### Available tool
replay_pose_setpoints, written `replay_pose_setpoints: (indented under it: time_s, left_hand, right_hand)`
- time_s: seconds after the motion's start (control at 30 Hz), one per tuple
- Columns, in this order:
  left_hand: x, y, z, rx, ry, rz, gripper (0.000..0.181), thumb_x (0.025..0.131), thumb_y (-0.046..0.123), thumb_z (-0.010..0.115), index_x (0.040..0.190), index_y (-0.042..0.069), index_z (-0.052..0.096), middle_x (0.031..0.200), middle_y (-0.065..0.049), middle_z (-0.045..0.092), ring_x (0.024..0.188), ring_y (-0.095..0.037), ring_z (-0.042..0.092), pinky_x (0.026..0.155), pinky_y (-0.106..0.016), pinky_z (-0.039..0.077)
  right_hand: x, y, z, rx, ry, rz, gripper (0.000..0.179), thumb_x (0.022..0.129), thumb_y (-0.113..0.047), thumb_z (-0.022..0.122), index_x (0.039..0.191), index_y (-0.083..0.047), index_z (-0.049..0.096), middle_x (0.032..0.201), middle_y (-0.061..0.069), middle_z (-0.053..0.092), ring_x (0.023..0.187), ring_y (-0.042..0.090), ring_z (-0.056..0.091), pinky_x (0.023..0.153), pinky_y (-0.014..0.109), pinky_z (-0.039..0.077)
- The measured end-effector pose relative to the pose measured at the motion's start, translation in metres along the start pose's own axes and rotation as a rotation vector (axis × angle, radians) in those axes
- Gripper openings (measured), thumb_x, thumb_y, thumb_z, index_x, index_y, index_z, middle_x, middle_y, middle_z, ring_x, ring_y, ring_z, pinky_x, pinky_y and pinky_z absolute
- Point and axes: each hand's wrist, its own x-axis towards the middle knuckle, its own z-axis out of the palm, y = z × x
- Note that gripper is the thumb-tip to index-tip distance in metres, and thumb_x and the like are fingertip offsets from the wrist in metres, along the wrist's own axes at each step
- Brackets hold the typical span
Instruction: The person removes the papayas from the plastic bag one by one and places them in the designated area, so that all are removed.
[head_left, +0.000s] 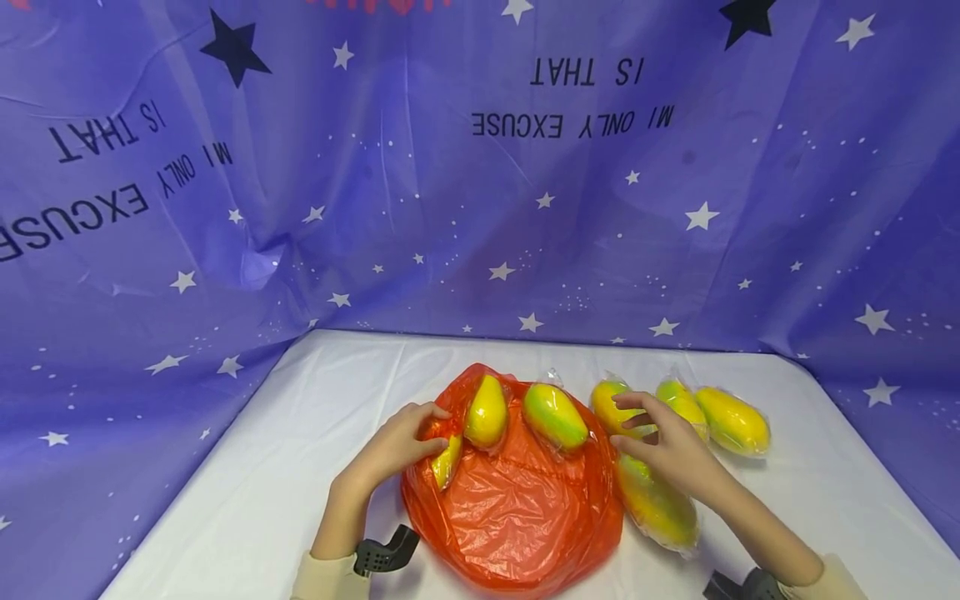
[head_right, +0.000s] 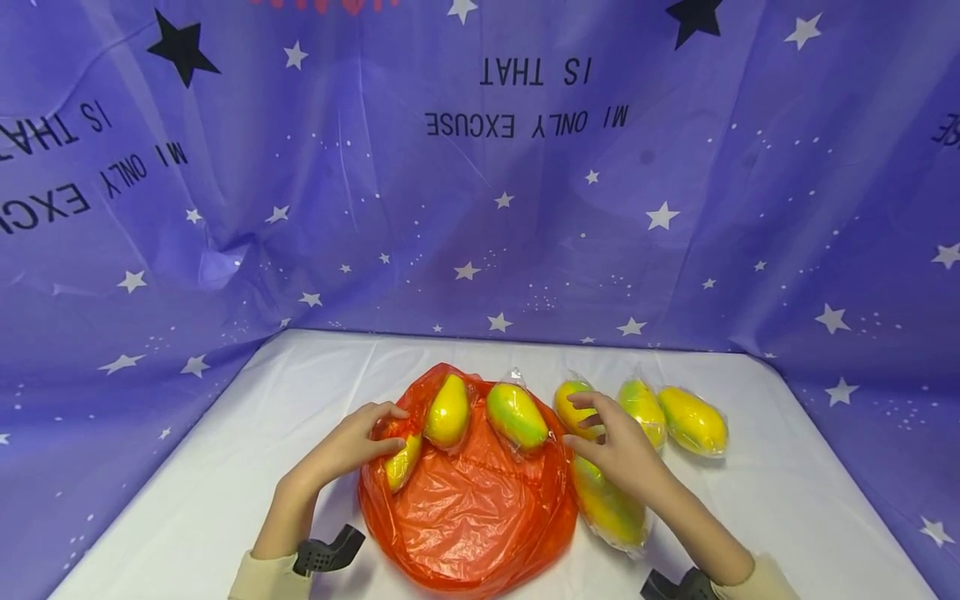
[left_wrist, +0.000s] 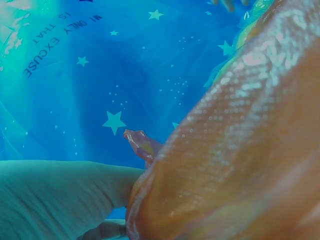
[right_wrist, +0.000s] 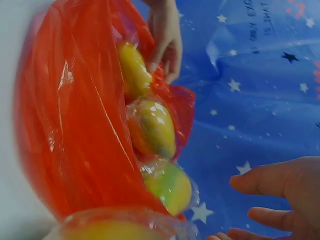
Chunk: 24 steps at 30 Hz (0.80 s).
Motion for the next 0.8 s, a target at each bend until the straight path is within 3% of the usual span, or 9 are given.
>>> replay_pose_setpoints:
  time_s: [0.3, 0.8]
  left_hand:
    - [0.0, 0.001, 0.0, 0.0, -0.002, 0.001, 0.03, 0.084, 0.013, 0.074, 0.113, 0.013, 0.066, 0.112, -0.007, 0.061, 0.111, -0.031, 0.055, 0.095, -0.053, 0.043]
    - [-0.001, 0.001, 0.0, 0.002, 0.002, -0.003, 0.031, 0.084, 0.013, 0.074, 0.113, 0.013, 0.066, 0.113, -0.009, 0.061, 0.112, -0.031, 0.054, 0.096, -0.053, 0.042]
  right_hand:
    - [0.025, -0.006, 0.02, 0.042, -0.087, -0.059, 0.05, 0.085, -0.011, 0.074, 0.13, -0.006, 0.052, 0.126, 0.016, 0.056, 0.107, 0.034, 0.058, 0.084, 0.044, 0.053]
    - [0.055, -0.01, 0.032, -0.082, -0.161, -0.106, 0.053, 0.083, -0.009, 0.075, 0.129, 0.001, 0.052, 0.12, 0.021, 0.059, 0.1, 0.036, 0.06, 0.081, 0.049, 0.052]
